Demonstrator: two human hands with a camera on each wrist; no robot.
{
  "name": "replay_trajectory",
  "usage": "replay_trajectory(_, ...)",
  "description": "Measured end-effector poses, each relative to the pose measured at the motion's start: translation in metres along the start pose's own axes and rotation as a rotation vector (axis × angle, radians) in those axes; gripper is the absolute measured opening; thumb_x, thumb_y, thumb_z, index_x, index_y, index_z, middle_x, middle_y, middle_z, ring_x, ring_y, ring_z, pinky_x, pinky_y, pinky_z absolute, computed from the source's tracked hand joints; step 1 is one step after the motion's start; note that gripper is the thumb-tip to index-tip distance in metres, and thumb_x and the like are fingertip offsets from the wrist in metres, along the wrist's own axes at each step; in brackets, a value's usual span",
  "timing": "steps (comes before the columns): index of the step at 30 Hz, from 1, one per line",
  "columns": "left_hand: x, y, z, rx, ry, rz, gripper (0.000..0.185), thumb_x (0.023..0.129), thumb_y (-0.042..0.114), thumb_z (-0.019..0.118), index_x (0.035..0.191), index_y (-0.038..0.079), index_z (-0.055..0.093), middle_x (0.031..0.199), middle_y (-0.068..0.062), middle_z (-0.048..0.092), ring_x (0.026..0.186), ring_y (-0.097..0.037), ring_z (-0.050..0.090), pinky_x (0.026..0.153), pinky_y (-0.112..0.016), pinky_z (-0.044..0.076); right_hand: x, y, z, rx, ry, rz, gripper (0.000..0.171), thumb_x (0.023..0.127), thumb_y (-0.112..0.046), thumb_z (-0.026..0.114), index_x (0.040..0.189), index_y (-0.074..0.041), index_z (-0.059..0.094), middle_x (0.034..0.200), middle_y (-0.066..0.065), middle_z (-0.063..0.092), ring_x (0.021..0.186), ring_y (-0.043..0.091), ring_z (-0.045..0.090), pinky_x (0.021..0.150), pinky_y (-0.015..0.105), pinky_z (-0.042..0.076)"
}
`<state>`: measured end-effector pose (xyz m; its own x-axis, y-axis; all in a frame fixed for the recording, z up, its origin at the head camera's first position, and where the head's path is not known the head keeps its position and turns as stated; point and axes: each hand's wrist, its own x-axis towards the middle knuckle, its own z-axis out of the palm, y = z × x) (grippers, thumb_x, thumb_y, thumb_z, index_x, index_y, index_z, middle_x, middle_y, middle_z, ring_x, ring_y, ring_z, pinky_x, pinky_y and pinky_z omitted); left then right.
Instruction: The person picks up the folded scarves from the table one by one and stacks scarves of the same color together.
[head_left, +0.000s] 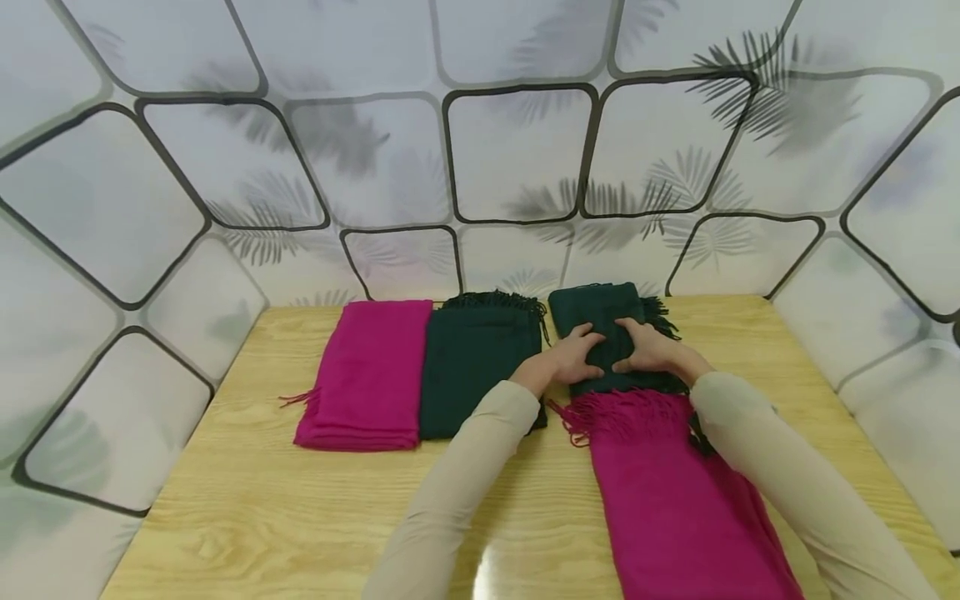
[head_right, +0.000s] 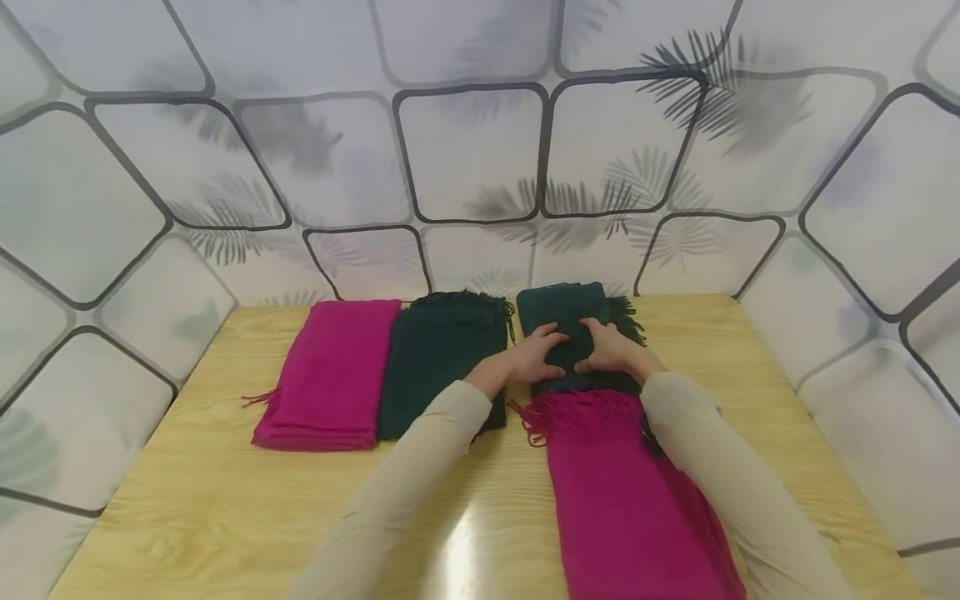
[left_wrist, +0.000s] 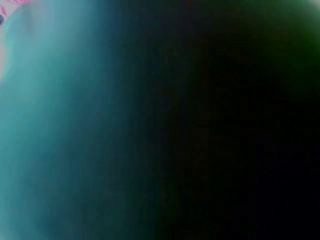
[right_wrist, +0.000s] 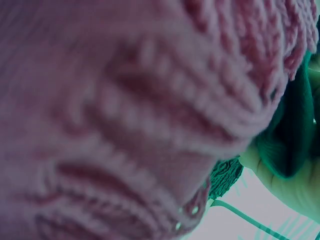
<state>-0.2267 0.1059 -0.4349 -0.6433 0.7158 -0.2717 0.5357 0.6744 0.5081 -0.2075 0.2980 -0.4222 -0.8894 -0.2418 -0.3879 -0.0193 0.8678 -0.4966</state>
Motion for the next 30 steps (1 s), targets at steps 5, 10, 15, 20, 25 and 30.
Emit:
replay_trajectory(5, -0.002, -0.004, 0.000, -0.014, -0.001, 0.001, 0.063, 0.101, 0.028, 0.059, 0.156, 0.013, 0.032, 0.166, -0.012, 0.011, 0.149, -0.026, 0.025, 0.117, -0.033, 0.029, -0.001, -0.004, 0.001, 0.020, 0.004, 0.002, 0.091, 0.088, -0.020, 0.074, 0.151, 0.011, 0.015, 0.146, 0.047, 0.020, 0.134, 0.061, 0.024, 0.105, 0.068, 0.030)
replay_trajectory(10, -0.002, -0.009, -0.003, -0.025, 0.003, -0.002, 0.063, 0.100, 0.027, 0.060, 0.155, 0.013, 0.033, 0.166, -0.011, 0.011, 0.150, -0.025, 0.023, 0.117, -0.033, 0.030, 0.002, -0.008, 0.002, 0.043, -0.001, -0.005, 0.092, 0.089, -0.020, 0.073, 0.152, 0.010, 0.014, 0.147, 0.046, 0.018, 0.136, 0.062, 0.019, 0.105, 0.070, 0.028)
replay_trajectory(15, -0.004, -0.014, -0.004, -0.033, -0.001, -0.010, 0.063, 0.100, 0.026, 0.061, 0.154, 0.013, 0.033, 0.165, -0.012, 0.012, 0.149, -0.026, 0.026, 0.116, -0.034, 0.031, 0.006, -0.011, 0.006, 0.041, -0.003, -0.012, 0.093, 0.089, -0.022, 0.073, 0.152, 0.011, 0.013, 0.146, 0.046, 0.021, 0.135, 0.061, 0.020, 0.105, 0.070, 0.028)
replay_trajectory(20, -0.005, -0.016, -0.006, -0.038, 0.000, -0.017, 0.062, 0.100, 0.025, 0.061, 0.154, 0.012, 0.034, 0.165, -0.012, 0.012, 0.149, -0.026, 0.025, 0.116, -0.034, 0.031, 0.009, -0.014, 0.007, 0.042, 0.003, -0.017, 0.093, 0.089, -0.021, 0.073, 0.152, 0.011, 0.013, 0.146, 0.046, 0.021, 0.134, 0.061, 0.021, 0.104, 0.071, 0.028)
replay_trajectory(25, -0.007, -0.018, -0.007, -0.040, -0.001, -0.025, 0.062, 0.100, 0.024, 0.061, 0.154, 0.012, 0.034, 0.165, -0.012, 0.012, 0.149, -0.026, 0.026, 0.116, -0.034, 0.031, 0.010, -0.017, 0.009, 0.047, 0.005, -0.015, 0.092, 0.089, -0.020, 0.072, 0.152, 0.010, 0.013, 0.144, 0.047, 0.021, 0.133, 0.061, 0.023, 0.104, 0.071, 0.029)
replay_trajectory(30, -0.009, -0.020, -0.007, -0.032, 0.000, -0.035, 0.062, 0.100, 0.024, 0.062, 0.154, 0.013, 0.034, 0.165, -0.011, 0.012, 0.148, -0.027, 0.029, 0.116, -0.035, 0.032, 0.011, -0.020, 0.011, 0.047, 0.011, -0.016, 0.092, 0.088, -0.019, 0.073, 0.151, 0.011, 0.015, 0.144, 0.046, 0.022, 0.133, 0.061, 0.022, 0.104, 0.071, 0.029)
